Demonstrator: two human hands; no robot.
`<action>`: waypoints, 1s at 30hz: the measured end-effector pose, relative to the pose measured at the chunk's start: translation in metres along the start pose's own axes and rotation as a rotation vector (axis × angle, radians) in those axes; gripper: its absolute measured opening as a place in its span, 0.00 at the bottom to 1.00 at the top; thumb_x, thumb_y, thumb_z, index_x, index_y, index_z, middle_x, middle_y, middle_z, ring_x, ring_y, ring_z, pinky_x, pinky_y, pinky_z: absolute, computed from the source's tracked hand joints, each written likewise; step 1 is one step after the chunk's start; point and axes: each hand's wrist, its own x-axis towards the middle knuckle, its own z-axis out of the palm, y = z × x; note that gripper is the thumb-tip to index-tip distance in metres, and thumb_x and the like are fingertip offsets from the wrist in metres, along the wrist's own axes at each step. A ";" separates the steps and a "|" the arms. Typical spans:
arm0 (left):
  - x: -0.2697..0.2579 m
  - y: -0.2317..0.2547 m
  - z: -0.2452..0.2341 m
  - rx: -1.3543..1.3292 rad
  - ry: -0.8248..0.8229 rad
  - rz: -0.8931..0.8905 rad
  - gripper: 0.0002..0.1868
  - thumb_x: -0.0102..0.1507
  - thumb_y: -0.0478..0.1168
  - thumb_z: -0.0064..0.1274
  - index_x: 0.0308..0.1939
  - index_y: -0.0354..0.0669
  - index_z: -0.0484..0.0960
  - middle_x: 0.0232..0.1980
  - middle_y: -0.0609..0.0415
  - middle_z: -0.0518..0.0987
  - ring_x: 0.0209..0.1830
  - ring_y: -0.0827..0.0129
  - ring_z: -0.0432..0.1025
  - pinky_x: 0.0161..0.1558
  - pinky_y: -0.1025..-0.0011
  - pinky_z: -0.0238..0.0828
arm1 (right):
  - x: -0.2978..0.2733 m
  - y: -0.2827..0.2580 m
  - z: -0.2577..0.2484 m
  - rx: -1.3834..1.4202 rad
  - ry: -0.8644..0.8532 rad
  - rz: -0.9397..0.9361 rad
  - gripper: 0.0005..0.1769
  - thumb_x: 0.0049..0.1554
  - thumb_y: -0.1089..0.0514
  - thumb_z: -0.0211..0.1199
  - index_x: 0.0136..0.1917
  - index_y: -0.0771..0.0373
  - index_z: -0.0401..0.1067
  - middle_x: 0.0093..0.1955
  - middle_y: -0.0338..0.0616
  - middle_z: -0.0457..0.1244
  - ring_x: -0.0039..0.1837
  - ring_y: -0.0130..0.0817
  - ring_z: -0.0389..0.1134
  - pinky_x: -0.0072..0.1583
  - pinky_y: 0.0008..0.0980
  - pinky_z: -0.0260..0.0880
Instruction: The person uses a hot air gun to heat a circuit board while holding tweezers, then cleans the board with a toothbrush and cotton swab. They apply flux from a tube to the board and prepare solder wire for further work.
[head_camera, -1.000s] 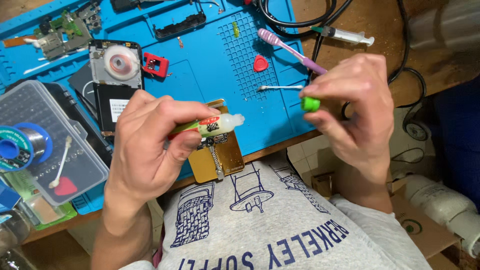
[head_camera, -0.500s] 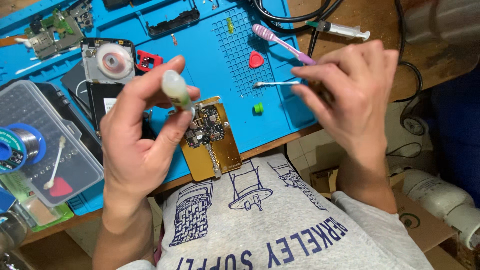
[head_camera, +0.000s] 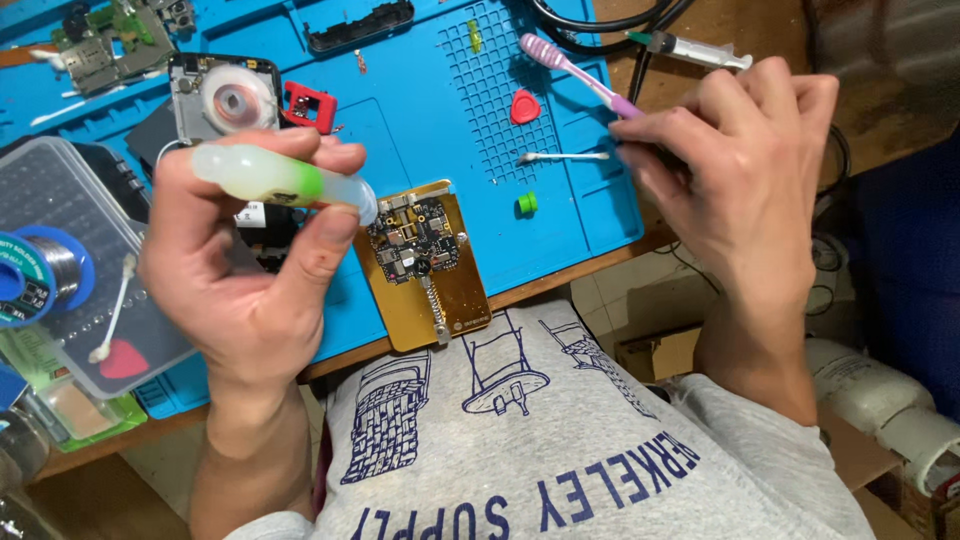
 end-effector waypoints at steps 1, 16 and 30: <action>0.001 0.001 0.000 0.036 0.019 -0.001 0.17 0.67 0.40 0.51 0.53 0.32 0.67 0.49 0.42 0.76 0.52 0.53 0.79 0.60 0.61 0.77 | 0.000 -0.001 0.001 -0.045 0.001 -0.001 0.07 0.67 0.51 0.79 0.56 0.48 0.82 0.43 0.37 0.59 0.50 0.42 0.57 0.55 0.42 0.49; -0.004 -0.001 -0.001 -0.004 0.043 -0.045 0.18 0.67 0.40 0.52 0.54 0.32 0.66 0.51 0.45 0.73 0.51 0.51 0.80 0.57 0.63 0.78 | 0.007 0.019 0.011 -0.315 0.049 -0.124 0.16 0.76 0.52 0.79 0.49 0.39 0.74 0.43 0.28 0.61 0.50 0.35 0.59 0.55 0.37 0.53; -0.004 -0.003 -0.001 0.022 0.037 -0.049 0.18 0.68 0.38 0.52 0.55 0.32 0.65 0.53 0.44 0.72 0.53 0.49 0.80 0.58 0.62 0.78 | 0.007 0.028 0.018 0.024 0.045 -0.090 0.08 0.68 0.60 0.77 0.56 0.54 0.79 0.46 0.42 0.61 0.52 0.44 0.60 0.53 0.41 0.50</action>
